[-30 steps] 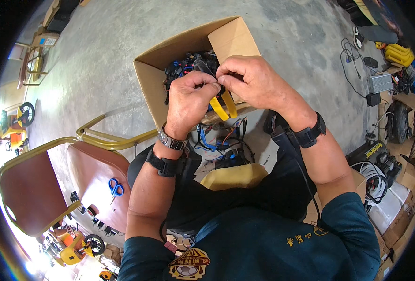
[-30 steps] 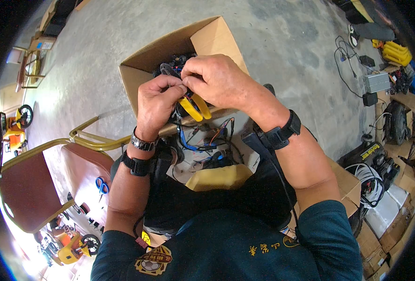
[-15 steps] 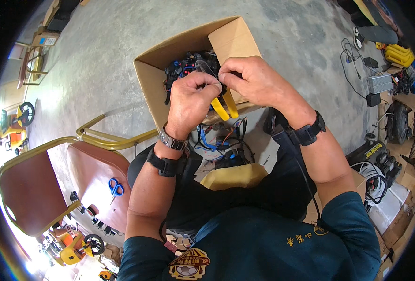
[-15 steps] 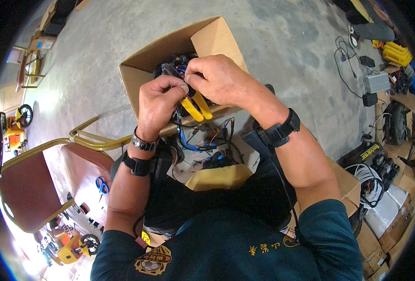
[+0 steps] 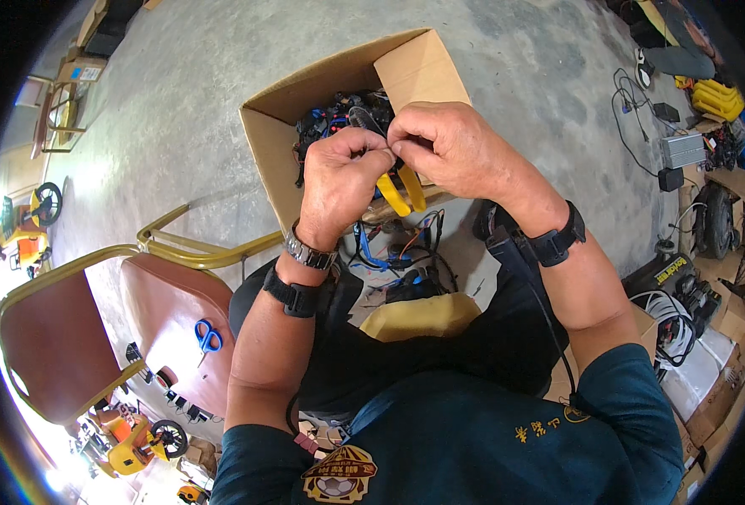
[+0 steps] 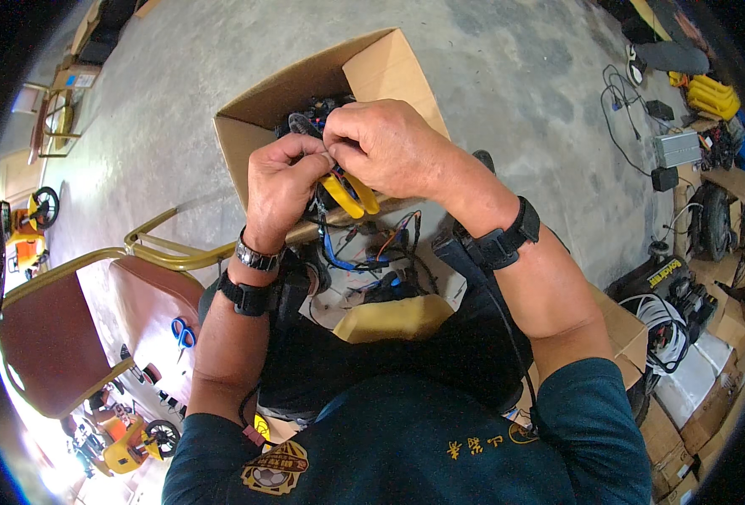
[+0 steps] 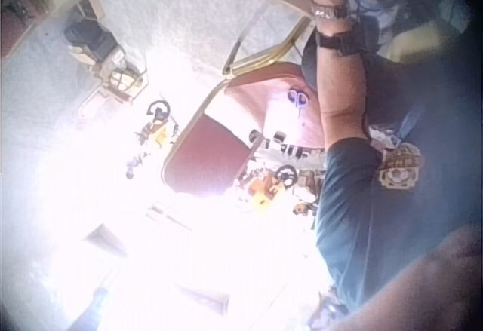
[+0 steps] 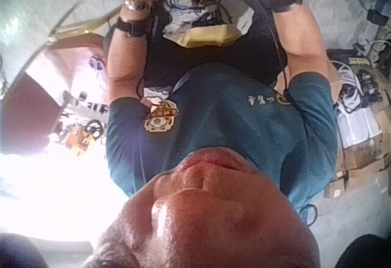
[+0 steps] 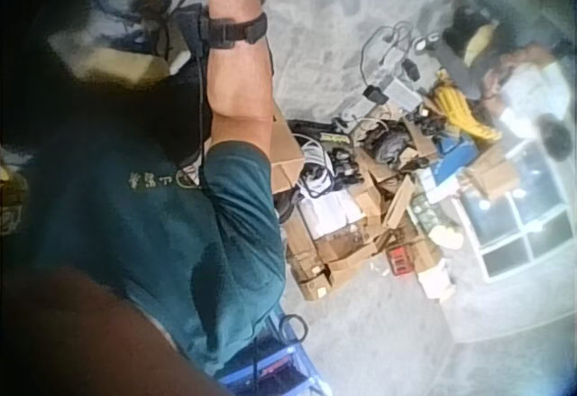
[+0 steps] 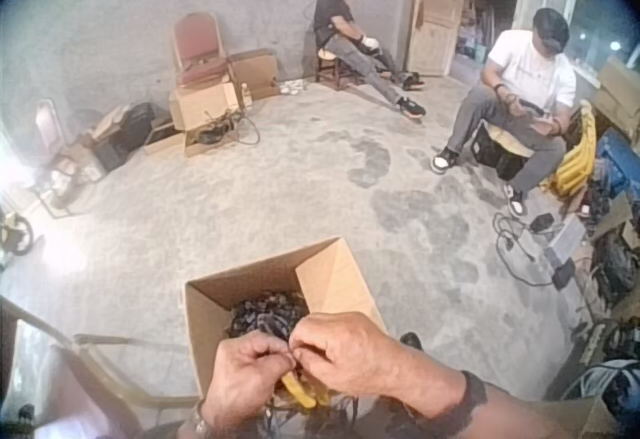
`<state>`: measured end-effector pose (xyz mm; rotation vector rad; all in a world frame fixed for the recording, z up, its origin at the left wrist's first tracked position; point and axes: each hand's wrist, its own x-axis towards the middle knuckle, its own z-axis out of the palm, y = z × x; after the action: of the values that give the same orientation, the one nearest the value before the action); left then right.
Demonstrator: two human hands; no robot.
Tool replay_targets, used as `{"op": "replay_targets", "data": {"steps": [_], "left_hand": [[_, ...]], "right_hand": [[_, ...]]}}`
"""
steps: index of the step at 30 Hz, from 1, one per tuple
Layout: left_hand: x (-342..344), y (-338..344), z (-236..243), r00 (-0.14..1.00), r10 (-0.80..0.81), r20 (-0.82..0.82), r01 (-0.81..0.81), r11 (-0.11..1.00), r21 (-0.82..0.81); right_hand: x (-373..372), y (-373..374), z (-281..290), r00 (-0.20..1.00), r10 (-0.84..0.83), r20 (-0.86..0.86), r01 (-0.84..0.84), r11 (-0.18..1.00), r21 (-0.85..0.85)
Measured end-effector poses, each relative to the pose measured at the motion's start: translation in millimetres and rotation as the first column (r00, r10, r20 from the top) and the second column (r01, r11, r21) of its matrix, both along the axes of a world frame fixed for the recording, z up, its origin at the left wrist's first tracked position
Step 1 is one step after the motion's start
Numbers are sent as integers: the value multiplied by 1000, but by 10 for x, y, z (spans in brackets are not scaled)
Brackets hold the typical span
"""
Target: Stripping the ends of electrical wires using a wire stripping tool inside a cardboard box.
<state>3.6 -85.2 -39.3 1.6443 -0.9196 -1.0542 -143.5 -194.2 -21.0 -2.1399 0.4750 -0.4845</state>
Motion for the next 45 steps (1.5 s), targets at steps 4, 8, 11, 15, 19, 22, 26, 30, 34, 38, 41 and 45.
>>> {"op": "replay_targets", "data": {"steps": [4,8,11,15,19,22,26,30,34,38,41,45], "left_hand": [[3,9,-23,1000,-16,11,16,1000,-11],[-1,12,-13,999,-51,15,51,998,-37],[18,10,-16,998,-54,38,54,999,-3],[0,-5,6,999,-51,14,51,999,-2],[12,26,24,999,-35,6,35,999,12],[28,13,-9,998,-44,40,45,999,-24],[18,9,-44,999,-44,-15,43,998,-39],[17,-5,-64,998,-54,34,56,997,-52],[10,24,-23,997,-76,23,77,997,-15],[-8,12,-12,998,-47,46,47,999,-7],[44,17,-32,1000,-10,2,10,999,-30],[16,-25,-36,1000,-9,-5,9,1000,-27]], "right_hand": [[-8,-9,-3,1000,-11,-16,12,998,56],[-6,-44,-5,988,-14,-152,35,990,135],[-2,-14,1,994,-2,-107,10,997,73],[-11,-22,4,996,-14,-84,13,1000,-8],[14,-13,18,989,0,-151,3,1000,18],[9,-6,0,999,12,-46,-13,1000,-24],[21,-29,-6,997,2,-77,-1,1000,8],[21,-43,23,996,-8,-90,6,1000,-21],[19,-28,20,994,6,-112,-7,1000,-9],[-3,-42,-5,992,24,-122,-26,999,-19],[33,-38,-10,993,16,-121,-19,1000,-24],[-5,-55,-43,996,-18,-90,18,1000,-5]]}}
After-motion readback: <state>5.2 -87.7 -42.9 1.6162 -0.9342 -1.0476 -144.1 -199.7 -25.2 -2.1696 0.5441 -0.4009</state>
